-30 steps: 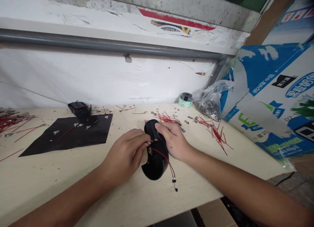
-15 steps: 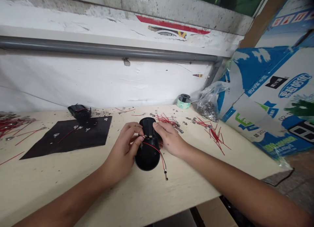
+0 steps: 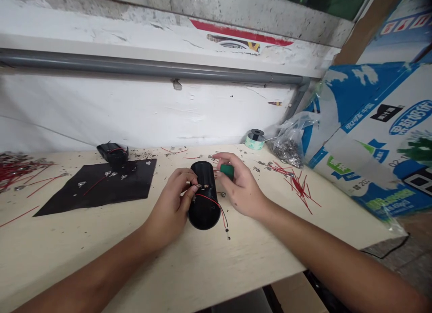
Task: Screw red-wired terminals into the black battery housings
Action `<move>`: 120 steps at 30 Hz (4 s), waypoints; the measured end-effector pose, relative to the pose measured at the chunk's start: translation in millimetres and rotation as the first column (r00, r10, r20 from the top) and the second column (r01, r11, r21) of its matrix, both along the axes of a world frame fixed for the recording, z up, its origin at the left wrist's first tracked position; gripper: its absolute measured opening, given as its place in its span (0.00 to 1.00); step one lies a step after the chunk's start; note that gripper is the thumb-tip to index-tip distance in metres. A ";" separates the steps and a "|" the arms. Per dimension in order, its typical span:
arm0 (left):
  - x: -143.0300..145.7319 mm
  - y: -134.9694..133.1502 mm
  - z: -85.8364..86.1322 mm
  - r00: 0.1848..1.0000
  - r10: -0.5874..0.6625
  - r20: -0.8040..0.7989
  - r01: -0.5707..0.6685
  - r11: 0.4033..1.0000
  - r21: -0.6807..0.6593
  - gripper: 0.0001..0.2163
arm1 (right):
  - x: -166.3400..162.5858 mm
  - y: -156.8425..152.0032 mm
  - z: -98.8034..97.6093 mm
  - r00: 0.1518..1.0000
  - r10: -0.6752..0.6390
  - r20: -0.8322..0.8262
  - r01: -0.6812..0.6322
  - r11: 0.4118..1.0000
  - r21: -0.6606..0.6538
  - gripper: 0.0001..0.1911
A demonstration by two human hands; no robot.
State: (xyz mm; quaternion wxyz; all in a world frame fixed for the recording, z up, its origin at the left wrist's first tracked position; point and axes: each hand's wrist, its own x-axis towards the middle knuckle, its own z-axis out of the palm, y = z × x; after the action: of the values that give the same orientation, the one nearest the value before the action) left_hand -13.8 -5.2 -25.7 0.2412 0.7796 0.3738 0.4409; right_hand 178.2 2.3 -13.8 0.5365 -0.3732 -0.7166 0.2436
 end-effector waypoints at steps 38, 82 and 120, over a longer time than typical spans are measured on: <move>1.5 2.9 -2.7 0.999 -0.003 -0.045 0.002 1.000 -0.007 0.05 | -3.2 -6.2 2.3 0.955 0.030 0.296 -0.062 0.993 0.097 0.09; -4.0 0.6 3.9 0.997 -0.069 0.044 0.067 0.997 0.038 0.06 | -8.4 1.1 3.1 0.905 0.053 -0.423 -0.304 0.776 -0.552 0.14; -5.7 0.9 5.4 0.998 -0.046 -0.037 0.046 0.999 0.010 0.05 | -8.1 2.8 -0.3 0.936 0.077 -0.343 -0.261 0.807 -0.530 0.17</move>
State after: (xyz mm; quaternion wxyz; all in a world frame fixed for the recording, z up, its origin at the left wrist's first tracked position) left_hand -19.5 -4.3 -20.3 0.2401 0.7971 0.3577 0.4230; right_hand 170.1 5.1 -14.1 0.4811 -0.4073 -0.5504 0.5475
